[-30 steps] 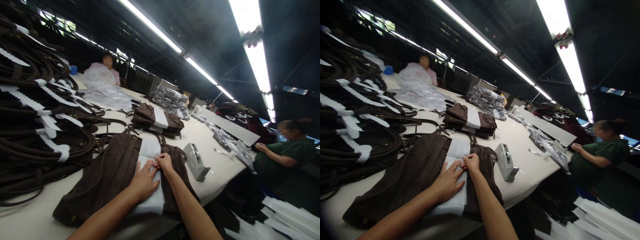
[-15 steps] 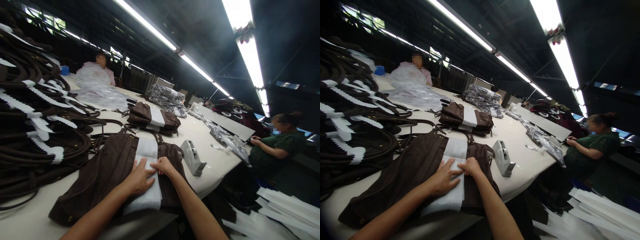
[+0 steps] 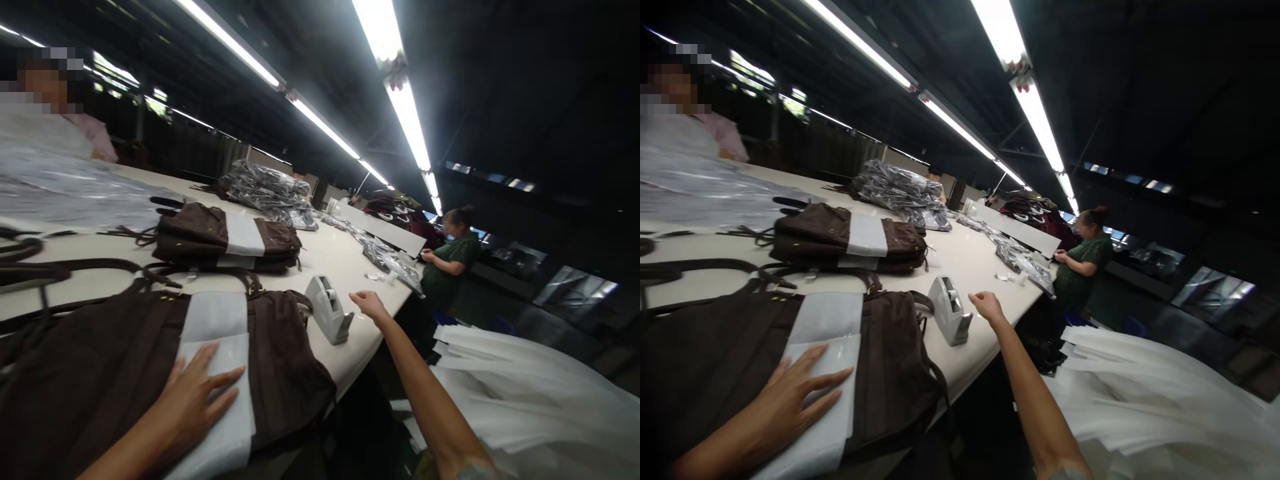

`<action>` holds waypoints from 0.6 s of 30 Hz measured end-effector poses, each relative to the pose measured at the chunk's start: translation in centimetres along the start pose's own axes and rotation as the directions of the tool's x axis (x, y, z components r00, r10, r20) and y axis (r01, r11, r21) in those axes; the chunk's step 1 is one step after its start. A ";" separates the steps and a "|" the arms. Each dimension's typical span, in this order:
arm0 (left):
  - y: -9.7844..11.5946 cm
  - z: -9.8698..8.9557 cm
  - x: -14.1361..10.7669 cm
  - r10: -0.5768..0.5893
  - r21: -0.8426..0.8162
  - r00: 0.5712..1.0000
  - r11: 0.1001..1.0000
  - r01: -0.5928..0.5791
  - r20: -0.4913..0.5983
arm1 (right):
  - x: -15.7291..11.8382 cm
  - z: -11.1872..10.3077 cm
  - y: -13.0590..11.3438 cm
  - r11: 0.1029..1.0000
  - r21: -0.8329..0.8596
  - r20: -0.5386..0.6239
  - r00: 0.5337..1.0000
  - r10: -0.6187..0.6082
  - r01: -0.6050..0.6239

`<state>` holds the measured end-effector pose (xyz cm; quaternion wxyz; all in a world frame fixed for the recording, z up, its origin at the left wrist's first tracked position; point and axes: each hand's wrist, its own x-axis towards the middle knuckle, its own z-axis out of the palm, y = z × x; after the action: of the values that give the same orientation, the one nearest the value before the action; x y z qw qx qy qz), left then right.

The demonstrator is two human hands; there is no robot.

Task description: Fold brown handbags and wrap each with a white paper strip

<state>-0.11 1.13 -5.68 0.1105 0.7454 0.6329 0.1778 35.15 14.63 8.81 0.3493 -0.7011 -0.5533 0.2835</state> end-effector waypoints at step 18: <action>-1.7 1.6 0.2 0.041 0.092 0.999 0.995 -0.039 -0.012 | 0.9 1.0 2.2 0.974 0.223 0.076 0.995 -0.059 0.041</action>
<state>-0.98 1.73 -7.72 0.0682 0.7610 0.6261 0.1557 35.85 15.39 6.39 0.4089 -0.6314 -0.5499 0.3630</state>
